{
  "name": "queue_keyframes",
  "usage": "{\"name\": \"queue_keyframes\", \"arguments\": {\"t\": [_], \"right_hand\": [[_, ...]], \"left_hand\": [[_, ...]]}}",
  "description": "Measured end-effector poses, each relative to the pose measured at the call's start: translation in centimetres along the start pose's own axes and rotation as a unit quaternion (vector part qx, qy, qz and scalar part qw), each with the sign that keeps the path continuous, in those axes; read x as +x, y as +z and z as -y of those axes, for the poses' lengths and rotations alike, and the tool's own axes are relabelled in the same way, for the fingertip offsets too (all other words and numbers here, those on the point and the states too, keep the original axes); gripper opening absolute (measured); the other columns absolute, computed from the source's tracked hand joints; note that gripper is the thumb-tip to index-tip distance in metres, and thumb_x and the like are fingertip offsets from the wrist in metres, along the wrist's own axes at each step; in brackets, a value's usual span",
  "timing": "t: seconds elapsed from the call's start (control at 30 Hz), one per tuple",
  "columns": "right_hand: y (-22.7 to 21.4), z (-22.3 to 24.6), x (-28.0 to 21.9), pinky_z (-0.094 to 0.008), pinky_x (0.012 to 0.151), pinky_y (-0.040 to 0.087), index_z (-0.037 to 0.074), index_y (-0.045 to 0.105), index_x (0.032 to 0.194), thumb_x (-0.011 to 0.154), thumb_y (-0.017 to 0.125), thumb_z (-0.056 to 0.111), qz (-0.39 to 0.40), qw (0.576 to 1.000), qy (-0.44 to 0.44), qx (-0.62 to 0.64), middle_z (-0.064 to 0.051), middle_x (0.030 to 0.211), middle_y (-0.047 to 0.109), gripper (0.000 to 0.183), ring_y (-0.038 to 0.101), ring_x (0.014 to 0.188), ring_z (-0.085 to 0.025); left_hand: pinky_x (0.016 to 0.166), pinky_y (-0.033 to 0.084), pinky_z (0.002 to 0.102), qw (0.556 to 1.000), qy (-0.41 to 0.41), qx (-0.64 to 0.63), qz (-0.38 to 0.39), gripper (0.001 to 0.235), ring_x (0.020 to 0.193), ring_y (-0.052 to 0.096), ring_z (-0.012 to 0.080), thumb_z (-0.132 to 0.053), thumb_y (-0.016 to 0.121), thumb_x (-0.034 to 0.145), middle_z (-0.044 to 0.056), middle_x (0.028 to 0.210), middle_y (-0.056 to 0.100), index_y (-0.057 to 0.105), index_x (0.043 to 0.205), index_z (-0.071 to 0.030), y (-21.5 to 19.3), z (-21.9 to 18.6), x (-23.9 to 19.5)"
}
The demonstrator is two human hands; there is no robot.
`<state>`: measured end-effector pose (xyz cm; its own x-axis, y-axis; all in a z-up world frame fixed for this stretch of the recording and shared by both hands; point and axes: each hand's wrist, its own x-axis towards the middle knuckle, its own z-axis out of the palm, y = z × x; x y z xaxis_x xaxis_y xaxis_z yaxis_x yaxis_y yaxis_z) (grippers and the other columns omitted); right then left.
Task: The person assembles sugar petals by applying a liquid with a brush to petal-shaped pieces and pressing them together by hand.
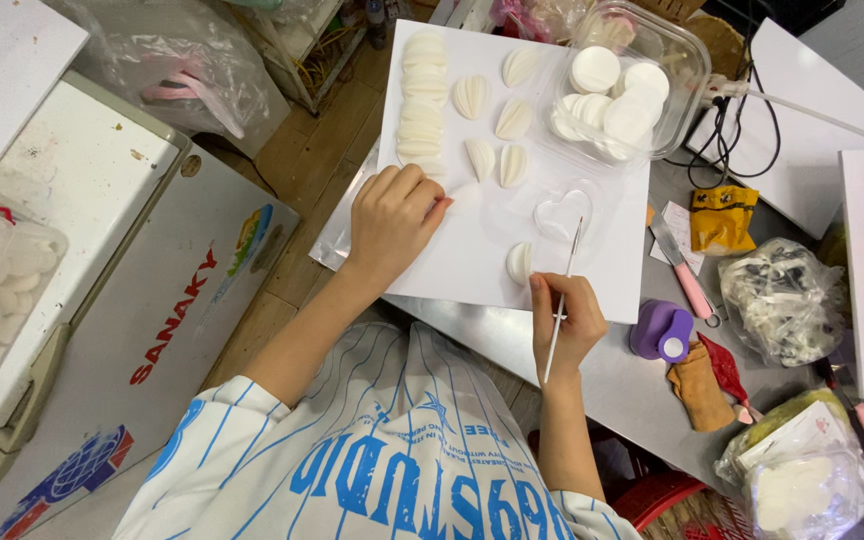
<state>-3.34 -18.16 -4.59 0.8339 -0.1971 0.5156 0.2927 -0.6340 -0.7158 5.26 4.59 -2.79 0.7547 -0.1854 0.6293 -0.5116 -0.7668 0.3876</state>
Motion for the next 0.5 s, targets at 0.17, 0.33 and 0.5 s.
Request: {"name": "queue_keyframes", "arguments": {"t": [0.17,0.33,0.5], "right_hand": [[-1.4,1.5,0.3,-0.025,0.068,0.051,-0.001,0.07,0.111,0.087,0.08,0.004,0.055,0.995,-0.03,0.072,-0.009,0.091,0.069,0.027,0.065,0.075,-0.013],[-1.1,2.7,0.1,-0.024,0.067,0.055,0.0,0.074,0.107,0.087,0.079,0.0,0.156,0.981,-0.034,0.113,-0.01,0.091,0.076,0.021,0.073,0.078,-0.014],[-1.2,1.9,0.1,-0.024,0.064,0.057,-0.003,0.076,0.106,0.092,0.076,-0.001,0.1,0.98,0.058,0.159,-0.01,0.088,0.076,0.015,0.073,0.073,-0.014]], "left_hand": [[0.075,0.046,0.035,0.989,0.099,-0.089,0.066,0.018,0.083,0.059,0.0187,-0.018,0.083,0.086,0.0,0.089,0.061,0.068,0.084,-0.01,-3.7,-1.5,-1.0],[0.08,0.048,0.035,0.964,0.175,-0.175,0.094,0.019,0.089,0.062,0.0176,-0.023,0.084,0.083,-0.001,0.093,0.065,0.07,0.087,-0.012,-4.6,-2.2,-1.8],[0.079,0.049,0.035,0.994,0.068,-0.08,0.007,0.023,0.092,0.063,0.0208,-0.022,0.084,0.085,0.002,0.1,0.066,0.072,0.099,-0.008,-2.8,1.9,0.2]]}}
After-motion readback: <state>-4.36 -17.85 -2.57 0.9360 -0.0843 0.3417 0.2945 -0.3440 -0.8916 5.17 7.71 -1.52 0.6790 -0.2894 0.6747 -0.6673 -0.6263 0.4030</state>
